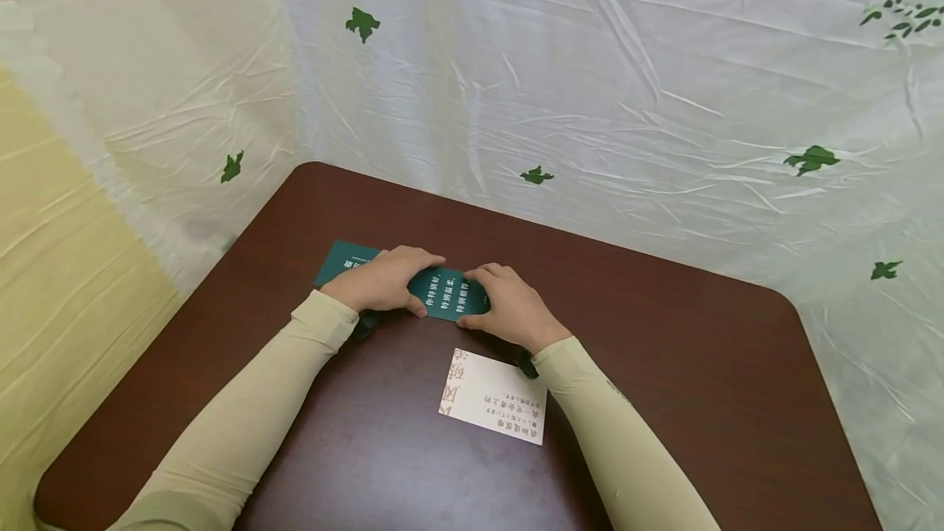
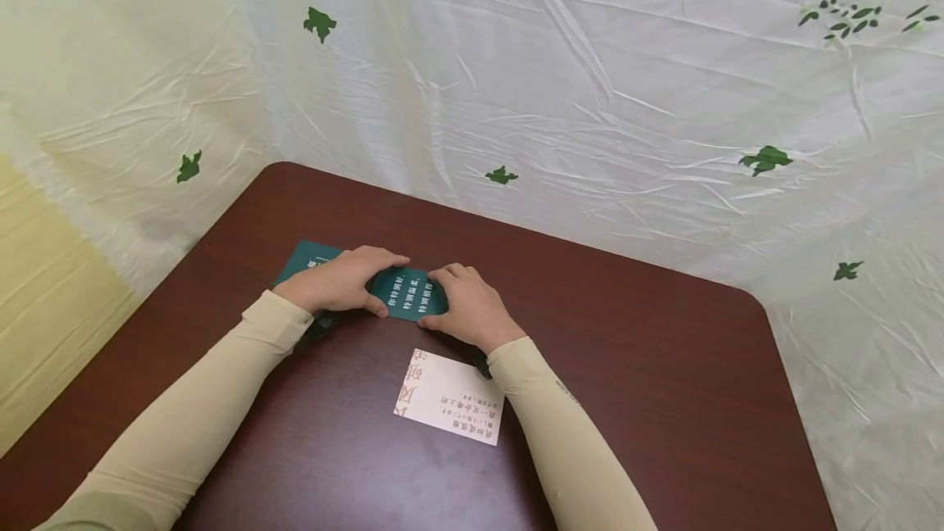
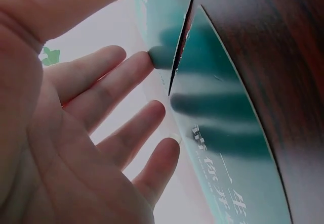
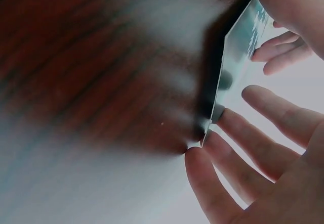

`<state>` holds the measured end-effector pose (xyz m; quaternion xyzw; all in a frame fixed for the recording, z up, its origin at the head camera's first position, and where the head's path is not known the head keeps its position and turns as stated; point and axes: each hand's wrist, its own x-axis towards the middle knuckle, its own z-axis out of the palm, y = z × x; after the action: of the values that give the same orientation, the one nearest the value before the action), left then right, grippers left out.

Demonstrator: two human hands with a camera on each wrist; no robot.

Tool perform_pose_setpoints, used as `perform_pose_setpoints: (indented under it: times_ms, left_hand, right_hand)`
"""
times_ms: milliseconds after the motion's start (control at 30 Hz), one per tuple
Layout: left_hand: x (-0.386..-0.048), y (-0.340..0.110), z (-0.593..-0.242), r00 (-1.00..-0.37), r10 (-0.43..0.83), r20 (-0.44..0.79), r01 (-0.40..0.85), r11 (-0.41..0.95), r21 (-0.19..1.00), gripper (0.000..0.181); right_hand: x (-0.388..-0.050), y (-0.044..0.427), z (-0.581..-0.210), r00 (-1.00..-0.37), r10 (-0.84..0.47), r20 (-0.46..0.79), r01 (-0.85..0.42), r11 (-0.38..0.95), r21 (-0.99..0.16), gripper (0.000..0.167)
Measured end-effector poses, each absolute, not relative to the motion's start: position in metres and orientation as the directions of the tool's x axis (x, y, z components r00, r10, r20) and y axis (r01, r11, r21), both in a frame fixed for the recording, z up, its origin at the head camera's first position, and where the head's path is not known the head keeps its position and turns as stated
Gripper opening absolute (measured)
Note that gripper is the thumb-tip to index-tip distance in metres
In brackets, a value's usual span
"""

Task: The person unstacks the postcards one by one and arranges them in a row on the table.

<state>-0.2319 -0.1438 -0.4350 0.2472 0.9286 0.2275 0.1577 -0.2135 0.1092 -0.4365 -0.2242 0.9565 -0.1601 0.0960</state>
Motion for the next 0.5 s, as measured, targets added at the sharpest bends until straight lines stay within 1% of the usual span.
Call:
perform_pose_setpoints:
  times_ms: [267,500]
  left_hand:
    - [-0.2329,-0.1426,-0.4355,-0.828,0.530,-0.183,0.382,0.772,0.508,0.090]
    - [-0.2292,-0.1433,-0.4313,-0.828,0.524,-0.199,0.380,0.786,0.488,0.090]
  right_hand:
    - [-0.2113,0.1098,-0.4366,-0.884,-0.456,-0.101,-0.403,0.854,-0.328,0.077]
    - [-0.2081,0.1087,-0.4402,-0.881,-0.464,-0.096,-0.412,0.850,-0.329,0.076]
